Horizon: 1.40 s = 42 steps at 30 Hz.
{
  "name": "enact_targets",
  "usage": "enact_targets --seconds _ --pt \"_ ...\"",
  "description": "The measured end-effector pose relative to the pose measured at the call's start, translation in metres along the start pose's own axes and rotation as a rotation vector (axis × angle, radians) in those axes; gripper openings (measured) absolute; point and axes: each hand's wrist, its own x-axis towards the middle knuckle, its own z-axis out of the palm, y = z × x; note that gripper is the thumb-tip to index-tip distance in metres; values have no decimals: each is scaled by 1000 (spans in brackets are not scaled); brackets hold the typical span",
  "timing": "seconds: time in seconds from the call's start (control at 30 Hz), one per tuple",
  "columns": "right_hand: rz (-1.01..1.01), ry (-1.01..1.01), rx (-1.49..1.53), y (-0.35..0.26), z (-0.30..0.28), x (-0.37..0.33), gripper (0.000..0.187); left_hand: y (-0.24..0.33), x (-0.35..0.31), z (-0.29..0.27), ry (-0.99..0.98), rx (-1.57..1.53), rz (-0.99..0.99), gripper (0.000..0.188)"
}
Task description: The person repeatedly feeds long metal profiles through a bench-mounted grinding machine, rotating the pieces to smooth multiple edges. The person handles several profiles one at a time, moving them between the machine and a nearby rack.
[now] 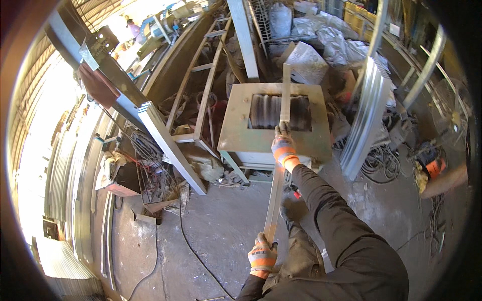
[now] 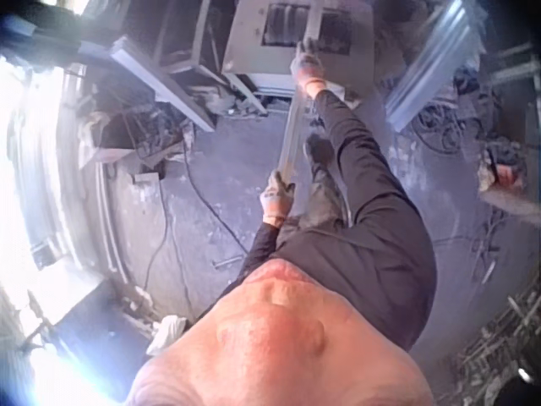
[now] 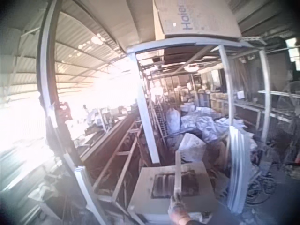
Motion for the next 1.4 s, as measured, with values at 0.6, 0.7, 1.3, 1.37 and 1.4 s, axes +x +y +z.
enact_targets --seconds 0.6,0.7,1.3,1.37,1.4 --pt "34 77 283 -153 -69 -345 69 -172 -319 -73 -110 84 -150 74" --pt "81 -3 242 -161 -72 -341 71 -172 -314 -97 11 233 -245 75" --pt "-270 249 262 70 36 210 62 -12 244 39 -817 -1450 -362 61" --pt "-192 89 191 75 51 282 61 29 297 66 -794 -1591 -358 59" --pt "-171 62 69 86 55 305 61 44 325 79 -801 -1666 -448 58"
